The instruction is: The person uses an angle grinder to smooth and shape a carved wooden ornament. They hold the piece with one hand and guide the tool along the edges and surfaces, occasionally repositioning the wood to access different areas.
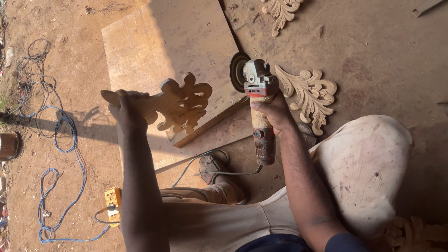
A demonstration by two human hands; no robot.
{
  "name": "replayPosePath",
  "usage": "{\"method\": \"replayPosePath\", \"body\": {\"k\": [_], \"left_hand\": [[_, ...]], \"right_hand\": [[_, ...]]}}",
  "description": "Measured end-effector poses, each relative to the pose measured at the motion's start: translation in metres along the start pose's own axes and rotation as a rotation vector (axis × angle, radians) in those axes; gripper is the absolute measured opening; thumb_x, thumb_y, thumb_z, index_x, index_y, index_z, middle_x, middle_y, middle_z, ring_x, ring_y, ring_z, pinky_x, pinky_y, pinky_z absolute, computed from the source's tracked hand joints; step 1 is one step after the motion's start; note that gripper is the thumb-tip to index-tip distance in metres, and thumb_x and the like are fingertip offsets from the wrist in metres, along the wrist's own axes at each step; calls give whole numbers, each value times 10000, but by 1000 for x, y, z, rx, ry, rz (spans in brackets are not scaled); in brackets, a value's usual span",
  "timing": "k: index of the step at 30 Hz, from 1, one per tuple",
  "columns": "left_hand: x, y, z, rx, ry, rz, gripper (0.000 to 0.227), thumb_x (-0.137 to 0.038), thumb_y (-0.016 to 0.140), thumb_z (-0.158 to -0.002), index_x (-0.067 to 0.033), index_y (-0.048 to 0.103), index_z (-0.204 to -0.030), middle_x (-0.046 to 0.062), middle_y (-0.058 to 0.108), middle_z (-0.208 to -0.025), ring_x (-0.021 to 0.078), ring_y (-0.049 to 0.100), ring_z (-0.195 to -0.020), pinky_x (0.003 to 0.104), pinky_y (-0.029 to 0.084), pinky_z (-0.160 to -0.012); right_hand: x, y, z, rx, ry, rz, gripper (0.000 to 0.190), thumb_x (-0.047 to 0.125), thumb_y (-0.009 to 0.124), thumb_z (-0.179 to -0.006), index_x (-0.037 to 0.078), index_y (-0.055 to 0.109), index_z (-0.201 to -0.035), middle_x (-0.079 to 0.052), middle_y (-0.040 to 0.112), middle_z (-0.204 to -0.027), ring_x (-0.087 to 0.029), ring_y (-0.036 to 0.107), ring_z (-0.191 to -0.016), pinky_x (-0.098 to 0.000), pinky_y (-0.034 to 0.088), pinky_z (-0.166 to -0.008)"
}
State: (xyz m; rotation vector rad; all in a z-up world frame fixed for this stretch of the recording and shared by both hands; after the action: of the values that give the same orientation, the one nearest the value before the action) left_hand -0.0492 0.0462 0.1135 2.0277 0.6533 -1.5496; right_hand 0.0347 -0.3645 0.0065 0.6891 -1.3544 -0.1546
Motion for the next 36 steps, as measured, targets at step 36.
{"method": "replayPosePath", "body": {"k": [36], "left_hand": [[-59,-18,11,-133,782,-310,95,-31,497,-928,-40,423,-868,62,487,-689,157,537,-498,265,482,-423]], "right_hand": [[-31,84,25,183,75,410,794,108,830,-662,40,471,-1366,-94,626,-1238,-196,626,-1161,-383,559,-971]]}}
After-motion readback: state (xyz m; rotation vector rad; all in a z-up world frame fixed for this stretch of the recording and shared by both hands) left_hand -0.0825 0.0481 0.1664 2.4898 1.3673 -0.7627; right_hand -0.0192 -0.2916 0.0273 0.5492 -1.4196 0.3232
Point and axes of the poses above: each hand's wrist, its own z-axis away from the middle knuckle, its own y-axis out of the palm, x = y × z, the point moved 4 cm from there along -z, towards the middle knuckle
